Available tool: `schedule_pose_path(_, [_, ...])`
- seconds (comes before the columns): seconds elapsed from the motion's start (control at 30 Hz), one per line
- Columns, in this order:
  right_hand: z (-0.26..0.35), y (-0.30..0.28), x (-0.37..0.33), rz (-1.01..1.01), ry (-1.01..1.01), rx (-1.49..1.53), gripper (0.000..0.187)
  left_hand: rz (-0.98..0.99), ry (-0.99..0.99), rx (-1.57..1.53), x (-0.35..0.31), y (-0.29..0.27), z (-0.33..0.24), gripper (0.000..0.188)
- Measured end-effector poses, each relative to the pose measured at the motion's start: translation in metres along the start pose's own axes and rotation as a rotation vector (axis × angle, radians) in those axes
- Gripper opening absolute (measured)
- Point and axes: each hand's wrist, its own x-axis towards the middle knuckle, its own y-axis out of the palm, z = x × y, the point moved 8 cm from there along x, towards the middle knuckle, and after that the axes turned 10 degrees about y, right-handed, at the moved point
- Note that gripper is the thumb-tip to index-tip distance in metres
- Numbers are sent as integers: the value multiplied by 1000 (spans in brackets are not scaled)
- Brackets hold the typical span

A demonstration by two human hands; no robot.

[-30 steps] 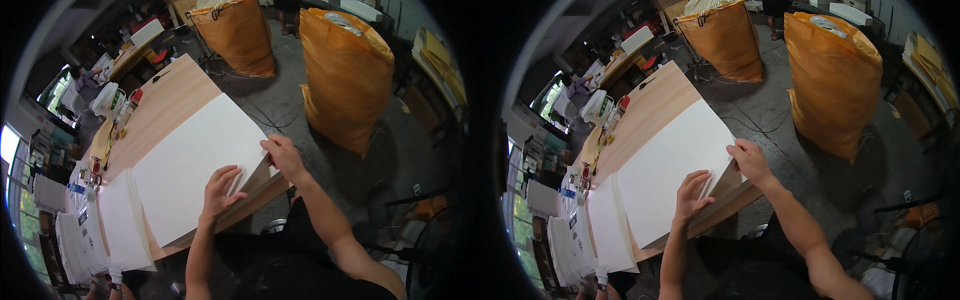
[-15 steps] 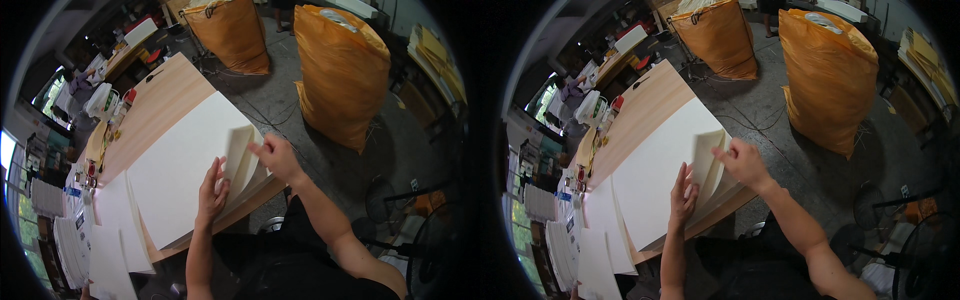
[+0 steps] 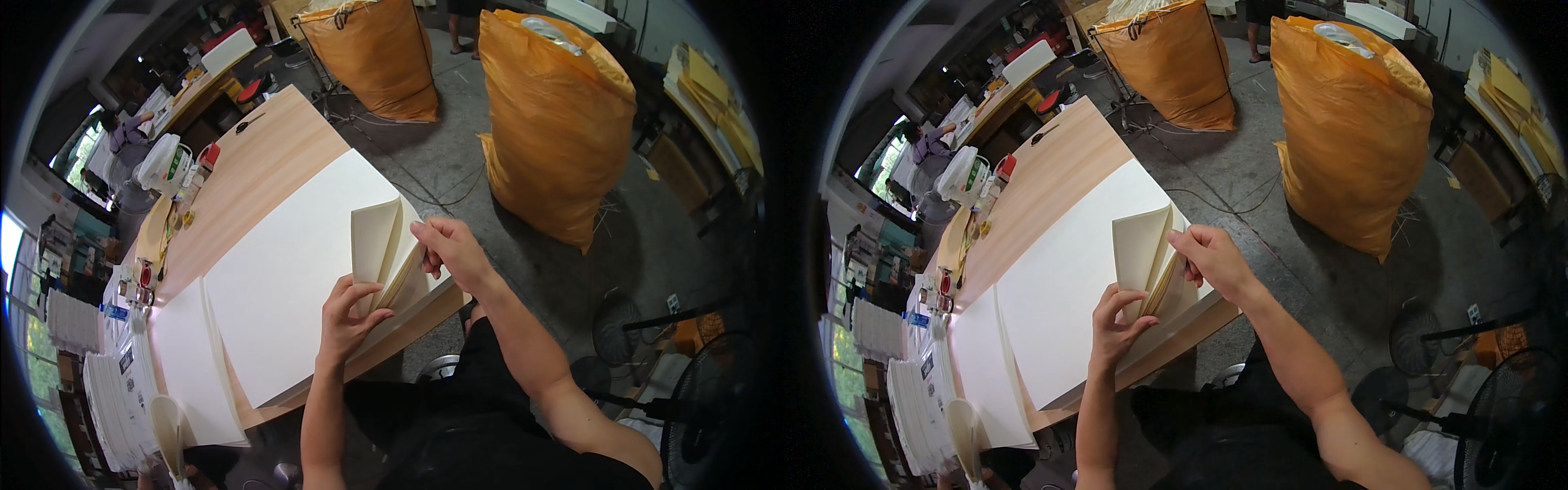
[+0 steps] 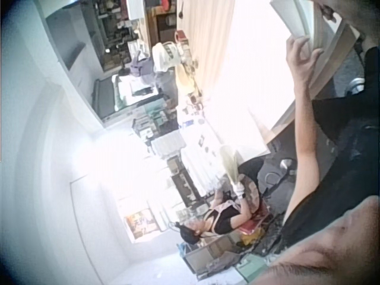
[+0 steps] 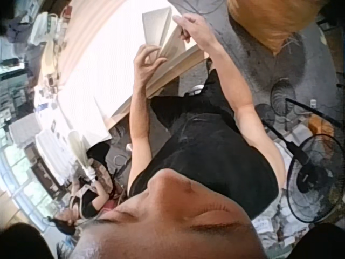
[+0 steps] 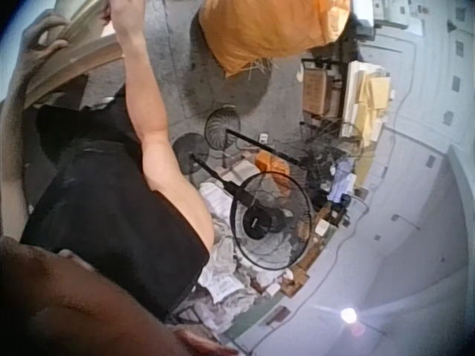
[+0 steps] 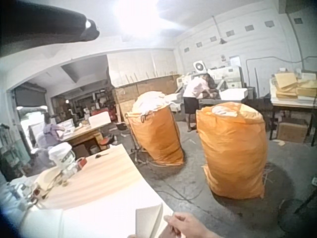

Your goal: The person counts a stack of white boards by separating the edges with their fingers and then moves the counted stack to a different pile on the table.

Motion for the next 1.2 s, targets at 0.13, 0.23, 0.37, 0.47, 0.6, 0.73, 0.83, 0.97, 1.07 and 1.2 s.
schedule_pose_path(0.13, [9,-1,-3,-233,-193,-414,40,-160,-6,39,2,-4,-4,40])
schedule_pose_path(0.23, [5,2,4,-119,-146,-161,37,-82,83,85,4,-1,-5,43])
schedule_pose_path(0.37, [-2,4,5,9,-16,76,37,0,149,103,9,5,-22,48])
schedule_pose_path(0.47, [-4,4,4,9,-20,79,37,-17,133,125,6,3,-13,53])
schedule_pose_path(0.6, [0,1,0,10,-28,28,34,-26,88,112,4,1,-8,40])
schedule_pose_path(0.73, [14,2,-4,-244,-346,-624,33,-105,55,88,3,-2,-9,35])
schedule_pose_path(0.83, [0,-1,3,-73,-103,-99,34,-29,64,39,5,5,-7,36])
schedule_pose_path(0.97, [-5,2,5,1,-30,124,35,16,115,123,6,7,-15,47])
schedule_pose_path(1.07, [-5,2,3,8,-32,115,35,0,112,146,5,5,-12,58])
schedule_pose_path(1.2, [-4,-9,-4,-43,-43,104,37,-22,76,130,6,3,-10,59])
